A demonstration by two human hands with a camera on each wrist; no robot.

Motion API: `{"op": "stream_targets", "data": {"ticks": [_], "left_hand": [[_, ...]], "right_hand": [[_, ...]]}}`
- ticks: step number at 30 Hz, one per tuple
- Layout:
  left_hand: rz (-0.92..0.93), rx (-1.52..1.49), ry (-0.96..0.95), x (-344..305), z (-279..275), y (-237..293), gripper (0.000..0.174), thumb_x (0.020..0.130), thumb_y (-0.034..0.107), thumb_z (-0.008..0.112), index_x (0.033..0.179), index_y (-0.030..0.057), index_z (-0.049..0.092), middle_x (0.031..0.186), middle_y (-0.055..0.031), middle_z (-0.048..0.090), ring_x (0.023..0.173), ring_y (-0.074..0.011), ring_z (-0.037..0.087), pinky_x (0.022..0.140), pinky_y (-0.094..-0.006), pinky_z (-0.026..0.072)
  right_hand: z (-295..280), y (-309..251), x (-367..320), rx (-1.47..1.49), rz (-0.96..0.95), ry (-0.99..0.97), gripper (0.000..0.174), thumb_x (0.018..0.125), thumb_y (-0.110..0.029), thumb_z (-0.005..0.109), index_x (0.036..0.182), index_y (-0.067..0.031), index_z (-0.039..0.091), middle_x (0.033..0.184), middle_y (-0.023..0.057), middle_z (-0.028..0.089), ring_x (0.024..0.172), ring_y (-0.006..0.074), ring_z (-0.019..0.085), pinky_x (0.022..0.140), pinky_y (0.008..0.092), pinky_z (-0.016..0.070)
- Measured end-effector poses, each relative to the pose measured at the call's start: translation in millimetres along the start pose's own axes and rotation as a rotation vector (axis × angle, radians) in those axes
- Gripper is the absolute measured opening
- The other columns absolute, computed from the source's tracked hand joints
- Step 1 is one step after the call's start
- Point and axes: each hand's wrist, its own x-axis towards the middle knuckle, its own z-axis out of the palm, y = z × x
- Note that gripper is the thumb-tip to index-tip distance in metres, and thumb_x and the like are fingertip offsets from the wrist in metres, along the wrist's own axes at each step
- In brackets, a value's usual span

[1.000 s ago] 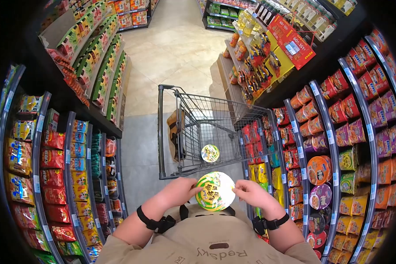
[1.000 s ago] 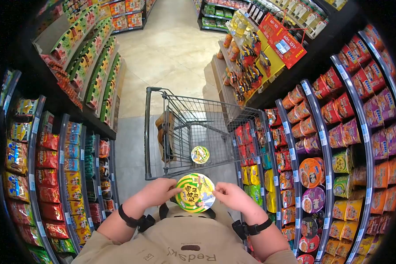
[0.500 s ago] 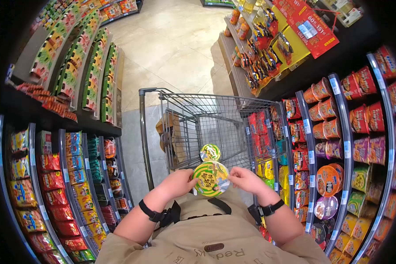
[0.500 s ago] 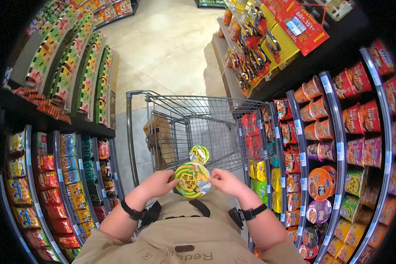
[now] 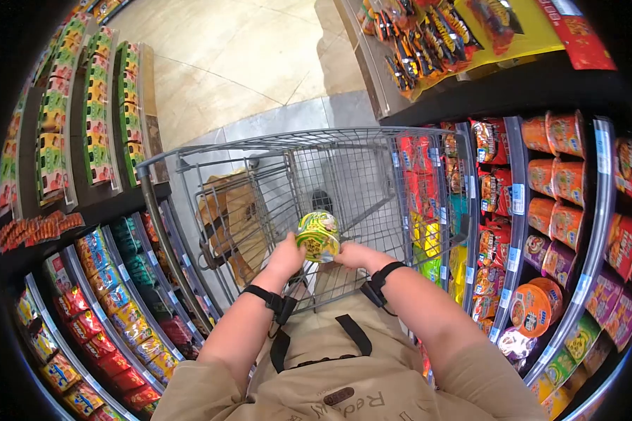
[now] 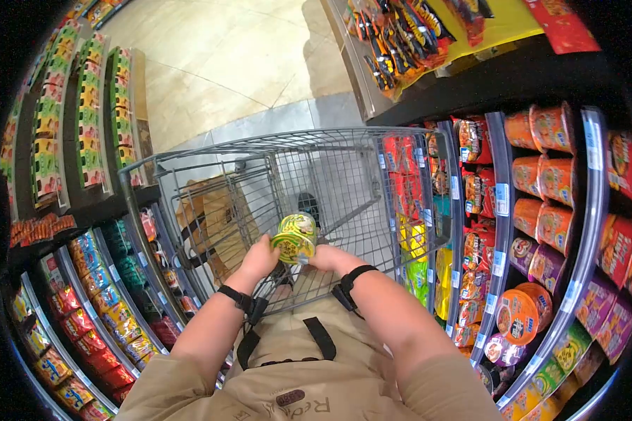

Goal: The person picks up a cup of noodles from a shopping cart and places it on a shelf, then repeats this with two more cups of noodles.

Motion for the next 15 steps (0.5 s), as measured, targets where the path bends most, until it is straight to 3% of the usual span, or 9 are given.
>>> {"op": "stream_targets", "data": {"ticks": [7, 15], "left_hand": [[-0.103, -0.017, -0.089, 12, 21, -16, 0.044, 0.097, 0.033, 0.060, 0.121, -0.0024, 0.053, 0.107, -0.0316, 0.069, 0.103, -0.0476, 0.067, 0.090, -0.0553, 0.0535], [-0.188, -0.170, -0.129, 16, 15, -20, 0.057, 0.097, 0.027, 0.058, 0.144, -0.0031, 0.047, 0.111, -0.0311, 0.070, 0.108, -0.0444, 0.067, 0.093, -0.0504, 0.0535]], "right_hand": [[0, 33, 36, 0.084, 0.083, -0.072, 0.034, 0.094, -0.028, 0.064, 0.108, 0.0024, 0.065, 0.076, 0.0131, 0.070, 0.065, 0.0232, 0.071, 0.056, 0.0380, 0.0571], [0, 32, 36, 0.117, -0.002, -0.006, 0.032, 0.095, -0.029, 0.063, 0.108, 0.0010, 0.062, 0.077, 0.0112, 0.070, 0.065, 0.0209, 0.070, 0.056, 0.0365, 0.0555]]}}
